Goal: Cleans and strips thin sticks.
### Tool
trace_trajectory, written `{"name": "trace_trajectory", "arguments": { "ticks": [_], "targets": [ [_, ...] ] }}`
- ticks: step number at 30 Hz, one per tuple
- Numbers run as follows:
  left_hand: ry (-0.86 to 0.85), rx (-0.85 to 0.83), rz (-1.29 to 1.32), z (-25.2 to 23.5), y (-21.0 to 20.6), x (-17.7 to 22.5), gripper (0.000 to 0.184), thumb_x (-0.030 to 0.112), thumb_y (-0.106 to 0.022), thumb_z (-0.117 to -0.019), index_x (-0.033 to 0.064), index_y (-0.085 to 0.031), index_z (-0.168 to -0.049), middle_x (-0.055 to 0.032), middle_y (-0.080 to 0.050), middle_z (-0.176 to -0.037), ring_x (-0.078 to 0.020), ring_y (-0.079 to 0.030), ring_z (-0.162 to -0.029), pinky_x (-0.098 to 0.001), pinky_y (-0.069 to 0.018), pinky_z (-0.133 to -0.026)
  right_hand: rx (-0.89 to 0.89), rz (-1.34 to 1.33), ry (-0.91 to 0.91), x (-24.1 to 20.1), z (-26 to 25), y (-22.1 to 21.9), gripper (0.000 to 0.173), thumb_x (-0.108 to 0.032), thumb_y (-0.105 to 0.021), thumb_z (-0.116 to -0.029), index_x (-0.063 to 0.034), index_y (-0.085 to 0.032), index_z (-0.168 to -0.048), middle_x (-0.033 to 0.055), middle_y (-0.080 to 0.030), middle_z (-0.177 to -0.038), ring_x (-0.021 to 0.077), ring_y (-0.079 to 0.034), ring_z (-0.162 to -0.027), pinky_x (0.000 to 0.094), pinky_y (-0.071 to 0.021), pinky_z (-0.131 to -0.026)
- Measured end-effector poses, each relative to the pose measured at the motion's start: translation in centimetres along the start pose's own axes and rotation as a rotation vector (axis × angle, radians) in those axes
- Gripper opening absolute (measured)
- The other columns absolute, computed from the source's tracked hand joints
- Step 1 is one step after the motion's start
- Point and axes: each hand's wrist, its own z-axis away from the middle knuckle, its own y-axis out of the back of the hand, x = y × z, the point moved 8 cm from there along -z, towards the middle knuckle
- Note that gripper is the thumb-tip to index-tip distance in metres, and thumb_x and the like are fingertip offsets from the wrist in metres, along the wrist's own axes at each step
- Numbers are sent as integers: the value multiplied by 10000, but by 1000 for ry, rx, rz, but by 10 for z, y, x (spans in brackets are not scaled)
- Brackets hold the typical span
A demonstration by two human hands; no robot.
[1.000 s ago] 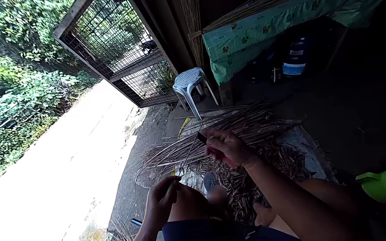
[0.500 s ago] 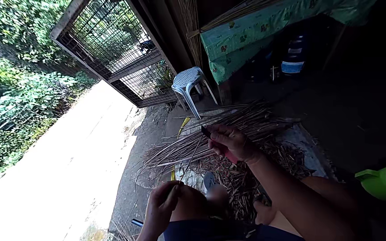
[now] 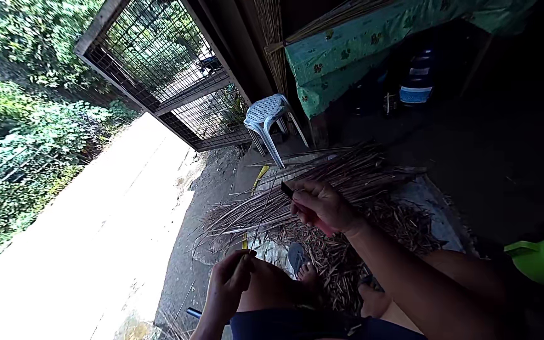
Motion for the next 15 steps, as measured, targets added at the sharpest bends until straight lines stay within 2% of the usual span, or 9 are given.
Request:
{"name": "trace_trajectory", "arguments": {
  "ticks": [2,5,8,15],
  "targets": [
    [-7,-17,34,-1,-4,4,285,191,-496,-1063,23,-718,-1120,-24,-665,-746,-33,-465,-479,-176,-387,-433,-140,13,-40,14,4,-30,387,-154,-493,-1068,-14,-542,-1426,69,-711,-846,96,-611,-554,232,-525,-510],
    [-3,-51,78,0,-7,9,279,189,-500,-1066,18,-716,-1114,-29,-649,-734,-31,-459,-480,-174,-381,-432,-224,-38,-27,23,8,-50,350,-138,-498,-1066,-3,-572,-1380,48,-719,-837,86,-618,-556,225,-528,-509],
    [-19,-77,105,3,-9,9,268,175,-506,-1063,14,-717,-1103,-29,-646,-724,-22,-462,-484,-171,-382,-433,-217,-60,11,17,7,-45,327,-130,-502,-1063,2,-595,-1348,41,-716,-820,76,-611,-553,212,-519,-507],
    [-26,-104,105,8,-11,5,270,196,-527,-1059,21,-728,-1099,-21,-636,-708,-25,-475,-483,-169,-400,-438,-74,-71,41,4,2,-17,284,-136,-514,-1062,10,-655,-1261,67,-712,-802,77,-602,-551,205,-511,-514]
  ]
}}
